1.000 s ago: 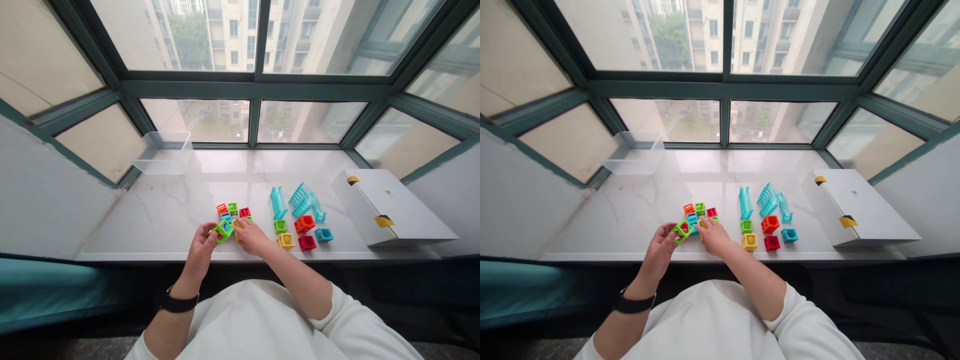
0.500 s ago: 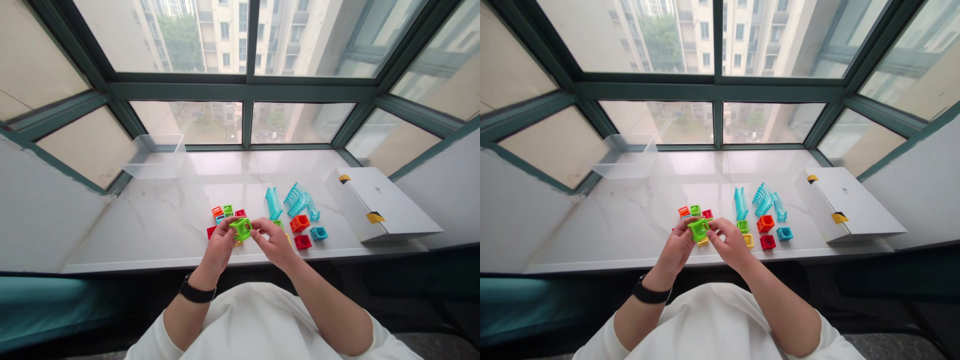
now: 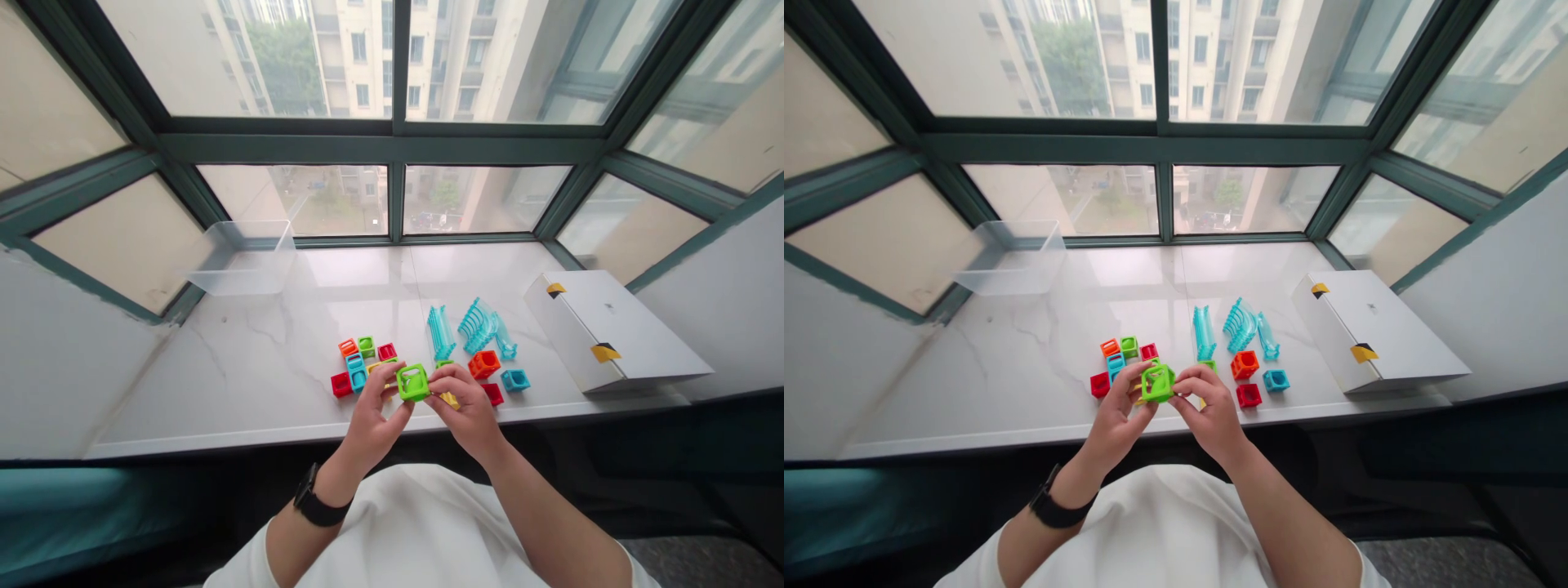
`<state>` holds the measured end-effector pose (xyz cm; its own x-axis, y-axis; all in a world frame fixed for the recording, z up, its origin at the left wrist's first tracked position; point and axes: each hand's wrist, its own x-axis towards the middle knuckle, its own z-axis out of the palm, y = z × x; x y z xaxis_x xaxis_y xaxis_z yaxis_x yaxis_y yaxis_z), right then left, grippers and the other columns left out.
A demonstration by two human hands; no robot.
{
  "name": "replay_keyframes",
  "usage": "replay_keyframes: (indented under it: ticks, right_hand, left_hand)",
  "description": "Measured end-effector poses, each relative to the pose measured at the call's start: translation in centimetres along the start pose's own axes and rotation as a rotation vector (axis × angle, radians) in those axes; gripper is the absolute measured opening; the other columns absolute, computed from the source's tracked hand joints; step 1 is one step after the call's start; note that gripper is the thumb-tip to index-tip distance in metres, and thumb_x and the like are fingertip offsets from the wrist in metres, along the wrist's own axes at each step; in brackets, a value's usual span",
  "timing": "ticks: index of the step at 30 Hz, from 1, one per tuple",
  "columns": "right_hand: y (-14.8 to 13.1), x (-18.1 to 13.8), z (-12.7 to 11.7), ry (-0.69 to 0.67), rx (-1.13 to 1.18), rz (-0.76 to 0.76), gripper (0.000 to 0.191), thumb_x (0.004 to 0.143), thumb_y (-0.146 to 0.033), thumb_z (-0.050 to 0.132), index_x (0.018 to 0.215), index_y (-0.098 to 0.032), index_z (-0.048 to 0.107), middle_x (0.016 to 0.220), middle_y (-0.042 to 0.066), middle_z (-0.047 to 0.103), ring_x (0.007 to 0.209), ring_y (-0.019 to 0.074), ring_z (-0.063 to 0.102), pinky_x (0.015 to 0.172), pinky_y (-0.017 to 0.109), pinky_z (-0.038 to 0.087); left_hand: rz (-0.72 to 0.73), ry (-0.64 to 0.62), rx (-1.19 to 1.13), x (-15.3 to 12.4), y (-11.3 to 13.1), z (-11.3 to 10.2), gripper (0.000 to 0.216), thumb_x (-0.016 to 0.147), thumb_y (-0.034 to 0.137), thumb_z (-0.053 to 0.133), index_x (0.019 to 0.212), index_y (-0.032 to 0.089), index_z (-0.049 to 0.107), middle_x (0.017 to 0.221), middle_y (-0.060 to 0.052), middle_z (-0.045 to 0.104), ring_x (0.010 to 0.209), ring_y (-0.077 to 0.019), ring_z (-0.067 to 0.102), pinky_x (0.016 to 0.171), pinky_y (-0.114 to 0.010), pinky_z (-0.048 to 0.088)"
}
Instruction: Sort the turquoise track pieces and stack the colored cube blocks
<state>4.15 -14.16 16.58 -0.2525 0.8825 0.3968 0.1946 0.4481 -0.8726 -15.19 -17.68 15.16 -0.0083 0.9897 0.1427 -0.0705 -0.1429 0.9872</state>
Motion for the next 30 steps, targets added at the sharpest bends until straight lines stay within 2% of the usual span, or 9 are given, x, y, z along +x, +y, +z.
replay_keyframes:
  ticks: [4,7,10,16,22,27,30]
  right_hand:
    - [-0.3,-0.4,0.4,-0.031,-0.047,-0.059,0.002,0.094,-0.028,0.075,0.094,-0.026,0.074,0.103,0.006,0.068,0.093,0.0213,0.069,0.084,0.038,0.062]
    - [-0.3,-0.8,0.7,-0.009,-0.086,-0.098,0.024,0.093,-0.032,0.076,0.115,-0.028,0.069,0.114,0.008,0.066,0.096,0.0226,0.068,0.08,0.038,0.064]
    - [-0.1,-1.0,0.9,0.009,-0.135,-0.125,0.045,0.092,-0.035,0.078,0.133,-0.029,0.061,0.127,0.011,0.063,0.11,0.0269,0.066,0.084,0.042,0.065]
    - [0.6,-0.9,0.6,-0.111,-0.147,-0.074,0.062,0.094,-0.031,0.074,0.151,-0.031,0.049,0.135,0.011,0.064,0.121,0.0289,0.064,0.097,0.047,0.062]
    - [0.3,-0.7,0.1,-0.203,-0.142,-0.042,0.045,0.093,-0.025,0.072,0.137,-0.03,0.064,0.137,0.01,0.063,0.13,0.0285,0.061,0.111,0.048,0.053]
    - [0.1,-0.4,-0.4,-0.266,-0.1,-0.053,0.047,0.086,-0.023,0.078,0.131,-0.029,0.064,0.131,0.009,0.067,0.125,0.0279,0.063,0.108,0.046,0.054]
    - [0.4,-0.4,-0.7,-0.248,-0.091,-0.038,0.044,0.083,-0.024,0.08,0.125,-0.027,0.065,0.124,0.008,0.07,0.118,0.0273,0.066,0.103,0.045,0.056]
  left_hand:
    - [-0.046,0.033,-0.021,0.2,-0.2,0.1,0.048,0.091,0.03,0.073,0.138,0.027,0.062,0.131,-0.011,0.066,0.119,-0.0283,0.068,0.107,-0.045,0.055]
    - [-0.128,0.033,-0.137,0.4,-0.4,0.0,0.047,0.092,0.034,0.074,0.137,0.026,0.064,0.131,-0.01,0.069,0.12,-0.0289,0.068,0.103,-0.042,0.056]
    - [-0.186,0.048,-0.182,0.4,-0.6,0.0,0.045,0.092,0.038,0.074,0.135,0.026,0.067,0.134,-0.01,0.069,0.124,-0.029,0.066,0.107,-0.041,0.054]
    - [-0.302,-0.018,-0.313,-0.1,-1.0,0.6,0.044,0.09,0.04,0.078,0.131,0.026,0.07,0.129,-0.01,0.072,0.121,-0.0296,0.068,0.101,-0.042,0.058]
    - [-0.399,-0.05,-0.448,-0.2,-0.9,0.9,0.044,0.083,0.042,0.086,0.12,0.021,0.073,0.11,-0.011,0.076,0.104,-0.0282,0.074,0.082,-0.037,0.063]
    - [-0.431,-0.096,-0.397,-0.4,-1.1,1.0,0.042,0.084,0.046,0.085,0.113,0.017,0.075,0.09,-0.01,0.078,0.079,-0.0224,0.075,0.069,-0.032,0.062]
    - [-0.436,-0.108,-0.376,-0.4,-1.2,1.0,0.039,0.086,0.047,0.083,0.108,0.016,0.076,0.092,-0.01,0.078,0.076,-0.0201,0.074,0.069,-0.031,0.062]
